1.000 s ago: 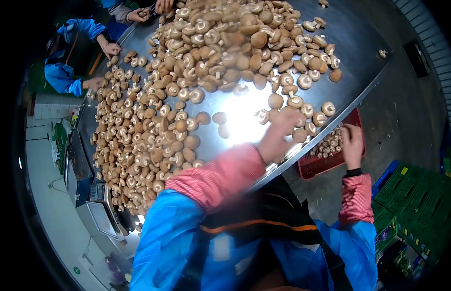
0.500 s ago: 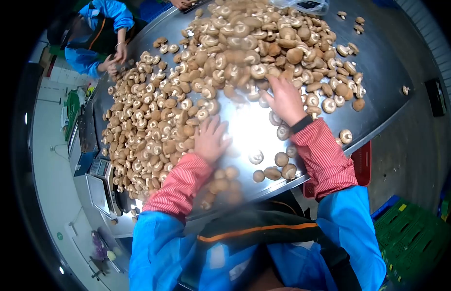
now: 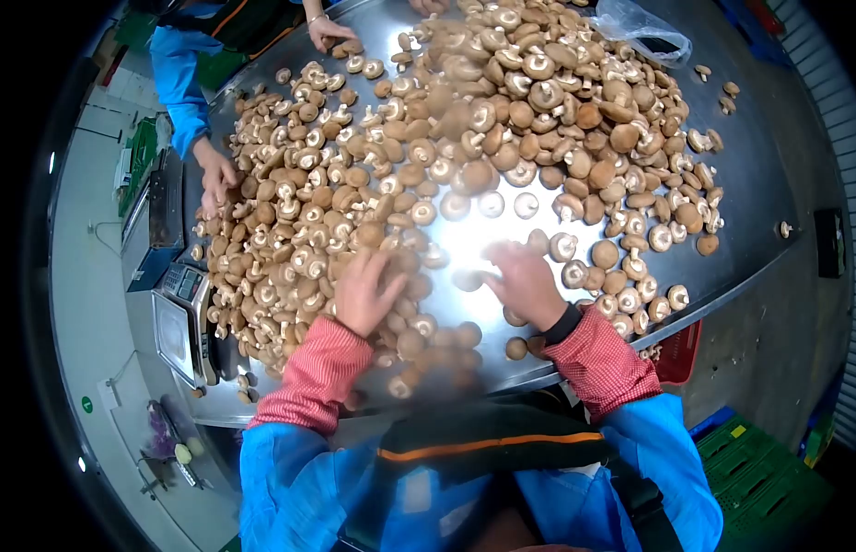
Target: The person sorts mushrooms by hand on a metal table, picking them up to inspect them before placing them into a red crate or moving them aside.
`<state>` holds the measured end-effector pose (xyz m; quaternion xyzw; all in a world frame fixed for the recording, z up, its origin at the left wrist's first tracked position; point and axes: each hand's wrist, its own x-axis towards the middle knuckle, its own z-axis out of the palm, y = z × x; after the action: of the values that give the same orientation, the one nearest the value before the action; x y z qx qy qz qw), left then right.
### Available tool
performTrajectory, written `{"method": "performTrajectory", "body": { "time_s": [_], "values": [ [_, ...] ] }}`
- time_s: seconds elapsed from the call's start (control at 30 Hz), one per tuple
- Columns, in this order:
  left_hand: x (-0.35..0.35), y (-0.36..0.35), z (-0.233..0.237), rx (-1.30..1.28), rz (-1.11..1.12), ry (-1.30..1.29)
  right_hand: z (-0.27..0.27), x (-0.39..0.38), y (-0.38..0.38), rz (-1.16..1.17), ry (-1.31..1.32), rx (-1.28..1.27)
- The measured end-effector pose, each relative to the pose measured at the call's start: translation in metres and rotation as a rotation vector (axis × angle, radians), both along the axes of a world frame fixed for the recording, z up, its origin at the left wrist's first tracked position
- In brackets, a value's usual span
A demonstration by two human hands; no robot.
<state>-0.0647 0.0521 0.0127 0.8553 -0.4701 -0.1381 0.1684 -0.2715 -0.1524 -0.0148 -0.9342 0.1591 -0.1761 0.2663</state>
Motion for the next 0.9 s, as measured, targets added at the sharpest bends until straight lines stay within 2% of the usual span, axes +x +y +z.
{"method": "performTrajectory", "body": {
  "time_s": [0.03,0.07,0.13,0.17,0.23,0.3,0.37,0.4,0.43,0.47,0.5,0.57,0.63,0.7,0.77,0.87,0.9],
  "values": [
    [0.006,-0.017,0.008,-0.099,-0.01,0.018,0.006,0.005,-0.011,-0.039,-0.026,-0.171],
    [0.015,-0.036,0.011,-0.183,-0.055,-0.003,0.004,0.017,-0.02,-0.227,-0.18,0.072],
    [0.036,-0.082,0.005,-0.355,-0.152,-0.078,0.01,0.041,-0.058,-0.309,-0.065,-0.048],
    [0.046,-0.107,-0.002,-0.44,-0.206,-0.128,0.01,0.057,-0.076,-0.335,-0.136,-0.137],
    [0.06,-0.158,-0.011,-0.428,-0.208,-0.038,0.012,0.083,-0.103,-0.344,-0.058,-0.169],
    [0.074,-0.203,-0.032,-0.442,-0.239,-0.067,0.009,0.106,-0.118,-0.378,-0.029,-0.221],
    [0.078,-0.226,-0.054,-0.393,-0.254,-0.051,0.005,0.124,-0.115,-0.459,0.152,-0.373],
    [0.075,-0.228,-0.052,-0.407,-0.237,0.052,0.006,0.127,-0.109,-0.482,0.173,-0.426],
    [0.076,-0.225,-0.049,-0.291,-0.269,-0.008,0.007,0.127,-0.102,-0.504,0.196,-0.478],
    [0.077,-0.219,-0.046,-0.175,-0.3,-0.067,-0.001,0.124,-0.099,-0.46,0.201,-0.463],
    [0.074,-0.21,-0.041,-0.058,-0.33,-0.125,0.004,0.115,-0.091,-0.357,0.32,-0.41],
    [0.07,-0.186,-0.05,-0.222,-0.375,-0.16,-0.015,0.101,-0.067,-0.338,0.155,-0.488],
    [0.06,-0.156,-0.049,-0.302,-0.396,-0.193,-0.013,0.085,-0.035,-0.248,0.242,-0.171],
    [0.058,-0.124,-0.048,-0.389,-0.339,-0.023,-0.018,0.065,-0.013,-0.14,0.234,-0.218],
    [0.054,-0.093,-0.034,-0.403,-0.244,0.09,-0.031,0.053,0.0,-0.185,0.162,-0.064],
    [0.06,-0.062,-0.023,-0.453,-0.079,0.207,-0.027,0.039,0.003,-0.281,0.028,0.031],
    [0.061,-0.055,-0.019,-0.472,-0.016,0.251,-0.042,0.031,-0.003,-0.288,0.033,-0.004]
  ]
}}
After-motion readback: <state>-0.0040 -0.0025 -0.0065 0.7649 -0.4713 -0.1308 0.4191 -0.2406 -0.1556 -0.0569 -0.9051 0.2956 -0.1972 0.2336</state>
